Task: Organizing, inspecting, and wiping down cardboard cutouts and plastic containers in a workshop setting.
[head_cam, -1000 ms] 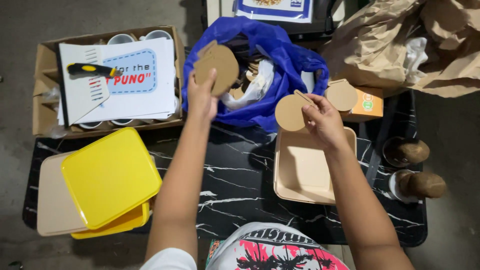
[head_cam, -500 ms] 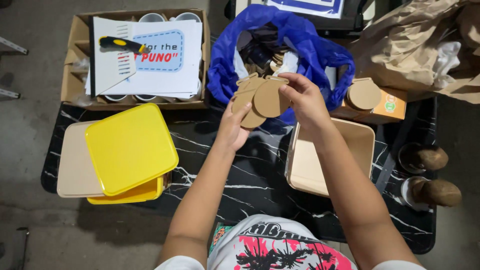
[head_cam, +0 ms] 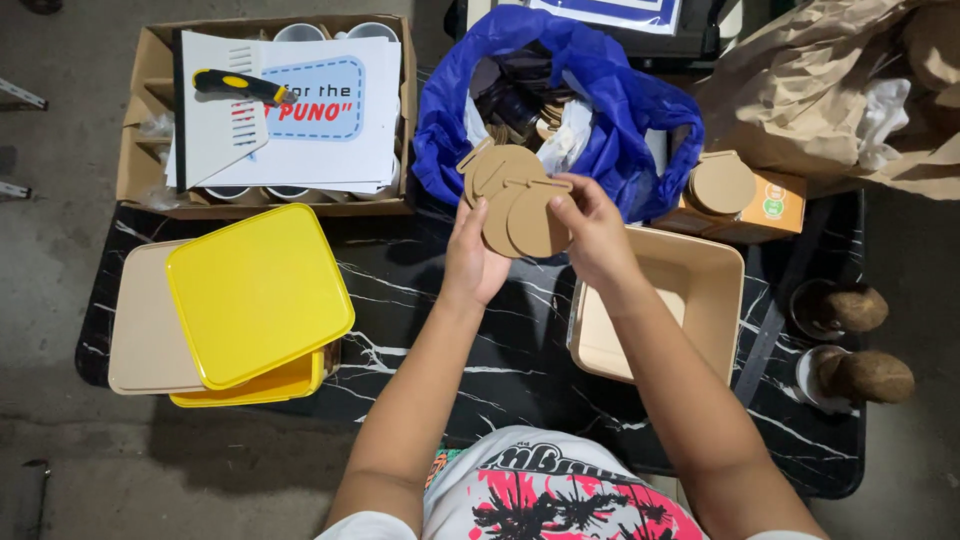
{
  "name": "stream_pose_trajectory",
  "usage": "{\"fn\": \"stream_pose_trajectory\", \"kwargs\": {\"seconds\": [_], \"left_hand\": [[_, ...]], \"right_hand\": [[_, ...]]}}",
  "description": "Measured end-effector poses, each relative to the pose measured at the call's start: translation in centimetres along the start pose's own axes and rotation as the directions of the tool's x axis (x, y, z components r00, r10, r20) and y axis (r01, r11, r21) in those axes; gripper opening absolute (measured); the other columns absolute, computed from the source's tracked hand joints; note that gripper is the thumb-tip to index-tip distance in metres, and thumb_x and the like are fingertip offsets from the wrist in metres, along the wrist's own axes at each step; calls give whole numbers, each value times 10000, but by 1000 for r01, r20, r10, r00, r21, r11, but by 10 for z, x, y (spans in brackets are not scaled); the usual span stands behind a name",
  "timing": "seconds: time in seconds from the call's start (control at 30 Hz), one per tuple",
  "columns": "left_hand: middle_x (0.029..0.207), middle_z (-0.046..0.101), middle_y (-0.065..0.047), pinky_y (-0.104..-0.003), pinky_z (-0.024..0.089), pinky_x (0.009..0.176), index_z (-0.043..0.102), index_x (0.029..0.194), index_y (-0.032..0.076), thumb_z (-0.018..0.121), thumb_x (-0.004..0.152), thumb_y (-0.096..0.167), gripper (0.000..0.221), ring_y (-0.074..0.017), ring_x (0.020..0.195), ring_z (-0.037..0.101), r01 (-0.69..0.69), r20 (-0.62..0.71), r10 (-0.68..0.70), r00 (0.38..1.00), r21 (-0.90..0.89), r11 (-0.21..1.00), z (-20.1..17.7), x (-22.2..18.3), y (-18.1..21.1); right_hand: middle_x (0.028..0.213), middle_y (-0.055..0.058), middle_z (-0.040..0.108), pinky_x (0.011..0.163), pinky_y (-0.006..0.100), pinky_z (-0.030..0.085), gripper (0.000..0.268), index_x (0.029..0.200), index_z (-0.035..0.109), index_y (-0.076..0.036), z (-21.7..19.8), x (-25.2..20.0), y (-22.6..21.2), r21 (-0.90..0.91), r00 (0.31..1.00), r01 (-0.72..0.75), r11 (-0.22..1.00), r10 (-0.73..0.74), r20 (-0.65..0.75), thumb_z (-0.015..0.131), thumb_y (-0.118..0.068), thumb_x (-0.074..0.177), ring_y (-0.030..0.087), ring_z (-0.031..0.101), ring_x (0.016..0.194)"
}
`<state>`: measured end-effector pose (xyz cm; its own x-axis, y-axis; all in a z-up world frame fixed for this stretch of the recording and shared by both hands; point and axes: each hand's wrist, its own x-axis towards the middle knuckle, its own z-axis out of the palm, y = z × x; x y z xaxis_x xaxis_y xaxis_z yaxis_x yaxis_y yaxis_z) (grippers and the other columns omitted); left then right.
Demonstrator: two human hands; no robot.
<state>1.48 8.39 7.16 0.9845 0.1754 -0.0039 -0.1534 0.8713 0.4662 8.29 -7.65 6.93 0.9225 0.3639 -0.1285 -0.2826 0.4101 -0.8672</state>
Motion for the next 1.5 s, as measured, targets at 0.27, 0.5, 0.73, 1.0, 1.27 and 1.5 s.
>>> {"fn": "stream_pose_trajectory", "kwargs": {"seconds": [0.27,0.5,0.73,1.0,1.27,1.5], "left_hand": [[1363,609,-113,-424,493,1092,477,1433,73,555,1053,23,391,-242,1252,606,6,-60,-2,998,74,997,-15,-2,-25],[1335,617,-86,-406,522,1043,474,1418,81,565,1026,20,408,-203,1210,628,100,-102,-81,991,205,974,-10,-9,-53],[1261,649,-73,-383,580,876,503,1394,69,557,1032,72,366,-178,1081,671,213,-106,-186,977,373,903,-2,-20,-63],[1256,675,-108,-370,593,880,524,1405,33,491,1113,162,320,-187,1064,688,262,-68,-254,965,322,910,-10,-31,-63],[1297,653,-95,-387,578,951,509,1402,47,534,1076,92,330,-193,1141,670,194,-66,-183,981,356,914,-3,-39,-63],[1264,675,-107,-415,586,927,528,1400,50,416,1102,239,370,-215,1094,694,215,-86,-199,976,251,944,1,-38,-48]], "right_hand": [[1108,73,716,930,324,546,242,1215,654,-2,-36,-26,-12,-43,988,-147,988,145,-43,650,-121,1003,160,677,1014],[1144,65,698,947,333,547,216,1214,639,-27,-77,-49,-15,-22,980,-198,980,197,-42,641,-124,1021,163,671,1058],[1160,87,692,963,373,559,222,1222,617,-24,-108,-80,-17,50,962,-264,963,266,-59,628,-96,1012,198,684,1062],[1350,142,648,1077,457,517,361,1369,550,-17,-104,-86,-31,412,981,-165,896,190,-22,572,-185,1051,267,647,1224],[1357,124,618,1082,514,513,340,1372,496,-71,-93,-85,2,373,964,-180,910,238,-115,572,-172,1057,273,630,1245],[1396,132,622,1090,499,507,405,1437,494,-46,-106,-80,-14,467,979,-162,869,200,-33,536,-189,1060,285,627,1268]]}}
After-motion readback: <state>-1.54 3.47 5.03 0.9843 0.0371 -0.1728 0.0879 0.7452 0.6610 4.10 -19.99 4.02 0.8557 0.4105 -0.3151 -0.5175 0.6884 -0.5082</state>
